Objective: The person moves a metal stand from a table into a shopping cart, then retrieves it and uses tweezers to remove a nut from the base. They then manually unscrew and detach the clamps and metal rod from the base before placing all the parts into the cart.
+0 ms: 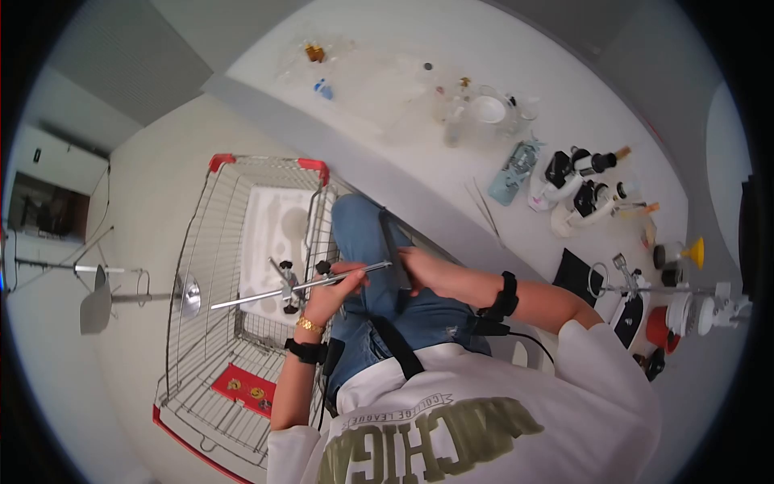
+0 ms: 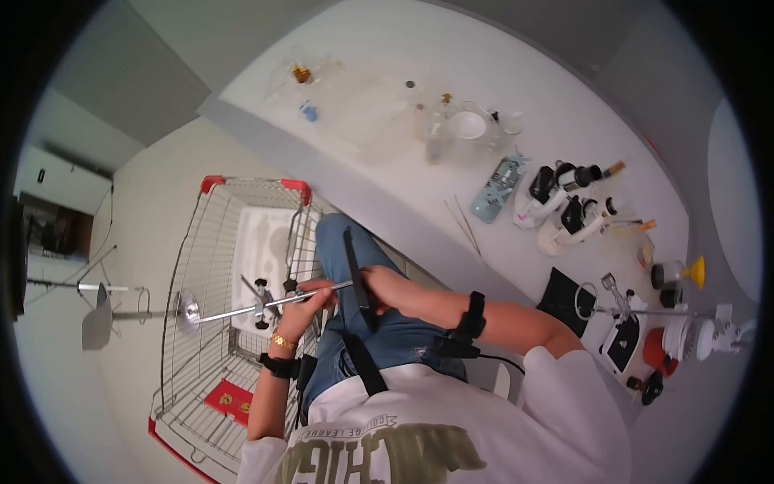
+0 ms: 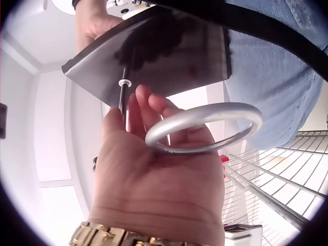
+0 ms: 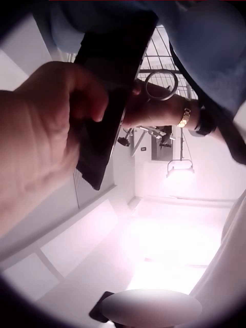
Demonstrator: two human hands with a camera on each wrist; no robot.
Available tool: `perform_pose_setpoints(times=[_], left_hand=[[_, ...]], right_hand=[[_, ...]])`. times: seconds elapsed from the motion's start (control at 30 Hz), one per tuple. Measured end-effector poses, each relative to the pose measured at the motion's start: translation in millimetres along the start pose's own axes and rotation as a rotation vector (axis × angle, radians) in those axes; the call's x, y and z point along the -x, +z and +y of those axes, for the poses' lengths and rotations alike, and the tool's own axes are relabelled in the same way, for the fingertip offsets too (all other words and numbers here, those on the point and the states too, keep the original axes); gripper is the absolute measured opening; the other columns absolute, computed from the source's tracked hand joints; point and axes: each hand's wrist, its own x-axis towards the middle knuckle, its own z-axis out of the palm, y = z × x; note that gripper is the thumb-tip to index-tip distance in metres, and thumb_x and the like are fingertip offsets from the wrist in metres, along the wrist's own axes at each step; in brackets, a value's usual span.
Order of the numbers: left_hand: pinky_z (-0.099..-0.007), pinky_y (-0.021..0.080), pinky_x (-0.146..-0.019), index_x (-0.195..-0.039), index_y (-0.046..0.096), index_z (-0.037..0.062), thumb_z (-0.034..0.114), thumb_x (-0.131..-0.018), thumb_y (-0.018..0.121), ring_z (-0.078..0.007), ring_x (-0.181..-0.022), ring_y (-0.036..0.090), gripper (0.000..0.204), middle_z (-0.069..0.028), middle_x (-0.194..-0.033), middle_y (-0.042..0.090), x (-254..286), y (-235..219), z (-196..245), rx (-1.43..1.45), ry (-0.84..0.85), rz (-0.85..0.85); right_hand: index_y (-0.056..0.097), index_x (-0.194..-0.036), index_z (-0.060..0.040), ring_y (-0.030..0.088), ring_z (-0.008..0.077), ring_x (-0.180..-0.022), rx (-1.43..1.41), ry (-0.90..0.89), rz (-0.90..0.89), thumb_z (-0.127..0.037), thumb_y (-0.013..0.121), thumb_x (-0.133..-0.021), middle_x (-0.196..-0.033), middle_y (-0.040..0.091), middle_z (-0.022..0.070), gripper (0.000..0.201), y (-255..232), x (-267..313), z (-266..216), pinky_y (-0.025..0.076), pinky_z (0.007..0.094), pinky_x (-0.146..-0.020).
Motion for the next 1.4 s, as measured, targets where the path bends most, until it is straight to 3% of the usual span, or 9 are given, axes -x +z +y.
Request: perform_pose_setpoints(times=[0.17, 0.37, 0.67, 0.83, 0.9, 0.97, 1.07, 1.23, 1.4], left_hand=[[-0.0209, 0.049, -0.058, -0.108, 0.069, 0.001, 0.023, -0.089, 0.067, -0.0069, -0.07, 0.062, 0.029, -0.0032, -0.08, 0.069, -2.7, -6.2, -2.9, 0.017, 0.029, 0.027], [-0.0194, 0.047, -0.058, -0.109, 0.069, 0.004, 0.024, -0.09, 0.066, -0.0043, -0.067, 0.057, 0.028, -0.0011, -0.079, 0.067, 3.0, -4.3, 18.4, 0.008, 0.028, 0.005], [-0.022, 0.05, -0.062, -0.106, 0.07, 0.0055, 0.021, -0.087, 0.069, -0.0072, -0.075, 0.064, 0.025, -0.0017, -0.082, 0.07, 5.1, -0.9, 16.7, -0.02, 0.085, 0.018], [-0.0241, 0.052, -0.067, -0.108, 0.069, 0.0045, 0.021, -0.086, 0.072, -0.0081, -0.074, 0.064, 0.028, -0.0026, -0.083, 0.07, 8.3, -3.6, 15.7, -0.074, 0.171, 0.018], [-0.0243, 0.051, -0.065, -0.111, 0.068, 0.0054, 0.025, -0.086, 0.072, -0.0076, -0.076, 0.063, 0.032, -0.0023, -0.084, 0.069, 6.6, -2.7, 12.7, -0.087, 0.206, 0.039], [-0.0243, 0.05, -0.067, -0.115, 0.065, 0.0065, 0.028, -0.087, 0.071, -0.0074, -0.077, 0.063, 0.035, -0.0013, -0.084, 0.068, 9.6, 2.7, 21.3, 0.074, 0.124, 0.02], [-0.0241, 0.05, -0.07, -0.114, 0.063, 0.0064, 0.03, -0.089, 0.068, -0.0071, -0.078, 0.063, 0.034, -0.0011, -0.087, 0.066, 8.6, 5.5, 23.9, 0.091, 0.209, 0.008], [-0.0251, 0.048, -0.066, -0.104, 0.063, 0.0078, 0.044, -0.089, 0.064, -0.0097, -0.074, 0.064, 0.039, -0.0033, -0.081, 0.067, -1.3, 17.0, 27.8, 0.01, 0.191, 0.011], [-0.0368, 0.05, -0.079, -0.106, 0.062, 0.0055, 0.043, -0.088, 0.063, -0.0279, -0.091, 0.064, 0.042, -0.013, -0.094, 0.066, 16.3, 14.6, 60.3, -0.316, 0.13, 0.16]], right_hand=[[0.056, -0.092, -0.0073, 0.047, 0.0117, -0.049, -0.111, 0.027, -0.064, -0.029, 0.039, -0.097, -0.06, 0.046, 0.0006, 0.028, -11.5, -7.0, 11.7, 0.043, 0.0283, -0.044], [0.053, -0.11, 0.0003, 0.058, 0.0191, -0.057, 0.489, -0.85, 0.155, -0.024, 0.04, -0.1, -0.075, 0.06, 0.0059, 0.029, -13.3, -29.8, 43.5, 0.044, 0.0321, -0.053], [0.059, -0.106, -0.0075, 0.055, 0.0125, -0.059, -0.028, -0.069, -0.057, -0.027, 0.036, -0.1, -0.078, 0.059, 0.0019, 0.031, -12.9, -10.5, 16.6, 0.045, 0.0308, -0.048], [0.059, -0.108, -0.004, 0.065, 0.0188, -0.078, -0.512, 0.154, -0.026, -0.03, 0.04, -0.097, -0.092, 0.065, 0.0085, 0.034, -27.9, -27.9, 35.9, 0.053, 0.0326, -0.069], [0.059, -0.113, -0.0035, 0.066, 0.021, -0.091, -0.453, 0.082, -0.066, -0.036, 0.04, -0.098, -0.101, 0.066, 0.011, 0.04, -34.3, -38.4, 41.6, 0.052, 0.0345, -0.082], [0.059, -0.115, -0.0042, 0.067, 0.02, -0.087, -0.474, -0.036, 0.112, -0.045, 0.04, -0.098, -0.1, 0.066, 0.009, 0.048, -20.8, -13.1, 2.4, 0.056, 0.0356, -0.073], [0.06, -0.114, -0.0055, 0.067, 0.0175, -0.081, -0.187, 0.001, -0.057, -0.048, 0.048, -0.095, -0.096, 0.067, 0.0062, 0.048, -20.0, 26.8, -32.9, 0.056, 0.0335, -0.058], [0.061, -0.108, -0.0049, 0.064, 0.0126, -0.069, 0.031, -0.005, 0.081, -0.033, 0.062, -0.09, -0.086, 0.066, 0.0043, 0.034, -31.0, 18.5, -15.1, 0.051, 0.0265, -0.046], [0.062, -0.095, -0.0018, 0.061, 0.0128, -0.059, -0.035, -0.14, 0.062, -0.018, 0.06, -0.088, -0.077, 0.064, 0.0047, 0.018, -38.4, 11.3, -4.0, 0.048, 0.0264, -0.044]])
